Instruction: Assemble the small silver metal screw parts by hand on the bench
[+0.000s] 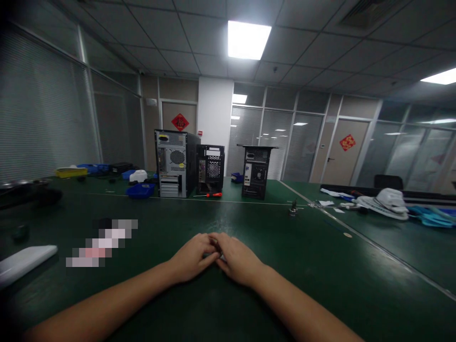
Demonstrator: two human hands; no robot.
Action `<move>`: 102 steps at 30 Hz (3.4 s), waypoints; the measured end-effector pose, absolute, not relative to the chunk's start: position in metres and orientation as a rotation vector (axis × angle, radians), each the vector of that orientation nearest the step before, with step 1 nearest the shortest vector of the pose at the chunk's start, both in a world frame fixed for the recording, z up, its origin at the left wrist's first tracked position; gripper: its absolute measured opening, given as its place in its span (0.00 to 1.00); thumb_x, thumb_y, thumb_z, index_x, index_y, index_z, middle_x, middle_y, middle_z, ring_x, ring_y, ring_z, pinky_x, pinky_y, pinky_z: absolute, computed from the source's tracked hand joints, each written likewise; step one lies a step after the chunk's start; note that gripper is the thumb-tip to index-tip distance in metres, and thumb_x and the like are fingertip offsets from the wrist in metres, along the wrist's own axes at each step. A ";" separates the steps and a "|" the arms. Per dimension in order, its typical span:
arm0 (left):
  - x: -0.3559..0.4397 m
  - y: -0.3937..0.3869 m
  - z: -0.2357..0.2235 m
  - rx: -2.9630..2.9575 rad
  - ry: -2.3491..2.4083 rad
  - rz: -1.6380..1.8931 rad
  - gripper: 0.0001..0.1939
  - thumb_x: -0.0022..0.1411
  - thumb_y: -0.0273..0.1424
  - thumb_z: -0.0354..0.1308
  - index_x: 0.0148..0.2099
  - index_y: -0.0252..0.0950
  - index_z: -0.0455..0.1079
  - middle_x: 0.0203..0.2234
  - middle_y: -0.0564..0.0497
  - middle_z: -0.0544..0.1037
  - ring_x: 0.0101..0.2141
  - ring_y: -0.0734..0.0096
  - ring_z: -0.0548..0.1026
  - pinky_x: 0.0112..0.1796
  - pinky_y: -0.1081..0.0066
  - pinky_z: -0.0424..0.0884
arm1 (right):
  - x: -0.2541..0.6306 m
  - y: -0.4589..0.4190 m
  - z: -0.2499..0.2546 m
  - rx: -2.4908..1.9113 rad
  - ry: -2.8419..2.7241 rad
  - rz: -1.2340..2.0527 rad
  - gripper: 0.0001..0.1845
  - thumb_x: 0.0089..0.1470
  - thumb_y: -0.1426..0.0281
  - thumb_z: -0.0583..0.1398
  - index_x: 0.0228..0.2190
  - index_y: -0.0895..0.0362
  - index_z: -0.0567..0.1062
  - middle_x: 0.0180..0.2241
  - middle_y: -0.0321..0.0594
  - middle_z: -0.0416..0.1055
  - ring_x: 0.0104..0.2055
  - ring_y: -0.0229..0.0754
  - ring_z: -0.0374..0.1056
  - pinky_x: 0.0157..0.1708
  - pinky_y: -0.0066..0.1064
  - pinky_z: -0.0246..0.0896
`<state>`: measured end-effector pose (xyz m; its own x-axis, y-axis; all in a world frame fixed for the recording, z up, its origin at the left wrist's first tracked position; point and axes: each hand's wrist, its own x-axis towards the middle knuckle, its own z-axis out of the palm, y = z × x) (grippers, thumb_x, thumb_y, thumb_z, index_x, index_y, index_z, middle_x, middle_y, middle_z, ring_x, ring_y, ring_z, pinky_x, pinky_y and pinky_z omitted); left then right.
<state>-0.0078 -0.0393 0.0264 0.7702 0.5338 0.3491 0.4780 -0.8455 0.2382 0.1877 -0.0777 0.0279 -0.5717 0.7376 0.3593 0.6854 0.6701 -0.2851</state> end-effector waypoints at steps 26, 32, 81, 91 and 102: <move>-0.059 0.023 0.007 2.723 1.569 0.573 0.18 0.67 0.39 0.50 0.51 0.38 0.75 0.48 0.42 0.76 0.49 0.56 0.73 0.50 0.60 0.67 | 0.411 0.004 -0.022 -1.805 -1.537 0.138 0.19 0.56 0.67 0.56 0.49 0.58 0.70 0.39 0.44 0.74 0.41 0.46 0.72 0.44 0.37 0.66; -0.055 0.017 0.007 2.758 1.513 0.521 0.19 0.67 0.40 0.50 0.52 0.38 0.74 0.48 0.42 0.76 0.49 0.55 0.73 0.50 0.59 0.67 | 0.412 0.008 -0.020 -1.640 -1.326 0.277 0.20 0.55 0.62 0.56 0.48 0.58 0.71 0.39 0.46 0.76 0.37 0.46 0.73 0.38 0.38 0.69; -0.055 0.020 0.005 2.786 1.514 0.483 0.19 0.67 0.40 0.49 0.52 0.39 0.74 0.48 0.43 0.75 0.48 0.56 0.73 0.49 0.60 0.68 | 0.446 -0.016 0.003 -1.419 -1.495 0.245 0.22 0.47 0.63 0.66 0.46 0.55 0.76 0.41 0.46 0.80 0.46 0.52 0.76 0.52 0.47 0.70; -0.056 0.023 0.002 2.803 1.503 0.500 0.19 0.66 0.40 0.49 0.52 0.38 0.74 0.46 0.43 0.76 0.47 0.56 0.73 0.49 0.60 0.68 | 0.439 -0.013 0.006 -1.409 -1.528 0.193 0.20 0.48 0.64 0.64 0.45 0.55 0.77 0.41 0.46 0.80 0.45 0.51 0.77 0.52 0.48 0.70; -0.056 0.022 0.003 2.783 1.502 0.492 0.19 0.67 0.40 0.49 0.52 0.39 0.74 0.47 0.43 0.75 0.48 0.56 0.72 0.50 0.61 0.67 | 0.433 -0.015 0.006 -1.498 -1.582 0.200 0.19 0.49 0.66 0.64 0.45 0.54 0.78 0.41 0.43 0.80 0.45 0.51 0.77 0.53 0.46 0.70</move>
<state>-0.0558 0.0215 0.0033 0.5127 0.8064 0.2947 0.8245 -0.5581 0.0929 0.4328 -0.0150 0.0063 0.1613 0.8563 0.4907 0.7069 0.2467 -0.6629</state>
